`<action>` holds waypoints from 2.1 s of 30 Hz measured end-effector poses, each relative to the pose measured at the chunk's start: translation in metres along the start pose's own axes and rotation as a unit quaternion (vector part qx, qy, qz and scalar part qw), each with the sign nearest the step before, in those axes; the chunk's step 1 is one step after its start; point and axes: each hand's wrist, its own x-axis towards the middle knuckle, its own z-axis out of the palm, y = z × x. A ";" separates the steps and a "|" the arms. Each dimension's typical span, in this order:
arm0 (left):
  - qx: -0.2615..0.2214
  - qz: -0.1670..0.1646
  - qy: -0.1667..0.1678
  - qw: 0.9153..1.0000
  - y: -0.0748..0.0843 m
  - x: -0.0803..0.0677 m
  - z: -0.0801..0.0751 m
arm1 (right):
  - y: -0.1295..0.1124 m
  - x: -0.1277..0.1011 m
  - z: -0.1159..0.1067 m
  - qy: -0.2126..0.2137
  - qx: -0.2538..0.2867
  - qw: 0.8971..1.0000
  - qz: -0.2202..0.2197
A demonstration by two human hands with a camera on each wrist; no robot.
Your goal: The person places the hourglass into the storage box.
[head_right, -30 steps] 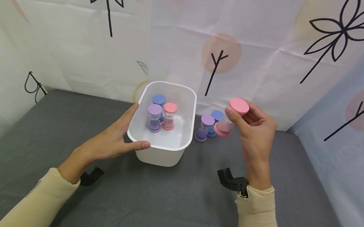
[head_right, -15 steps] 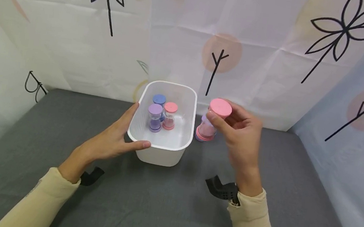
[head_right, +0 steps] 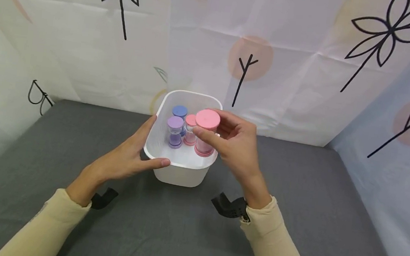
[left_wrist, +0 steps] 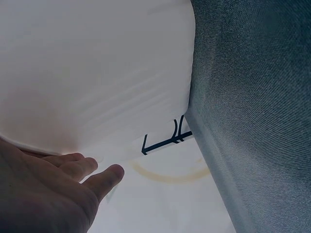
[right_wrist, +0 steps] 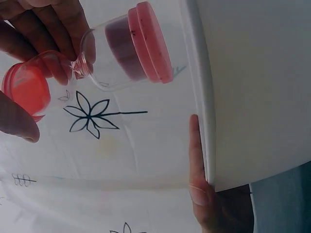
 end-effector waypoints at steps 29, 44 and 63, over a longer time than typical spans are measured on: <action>0.008 -0.013 -0.008 1.000 0.001 -0.003 0.000 | 0.060 0.057 0.055 -0.226 -0.311 0.915 0.120; 0.012 -0.027 -0.009 1.000 0.000 -0.004 -0.003 | 0.061 0.059 0.063 -0.223 -0.380 0.889 0.126; 0.013 -0.042 -0.018 0.999 0.001 -0.004 -0.003 | 0.062 0.059 0.066 -0.229 -0.392 0.886 0.096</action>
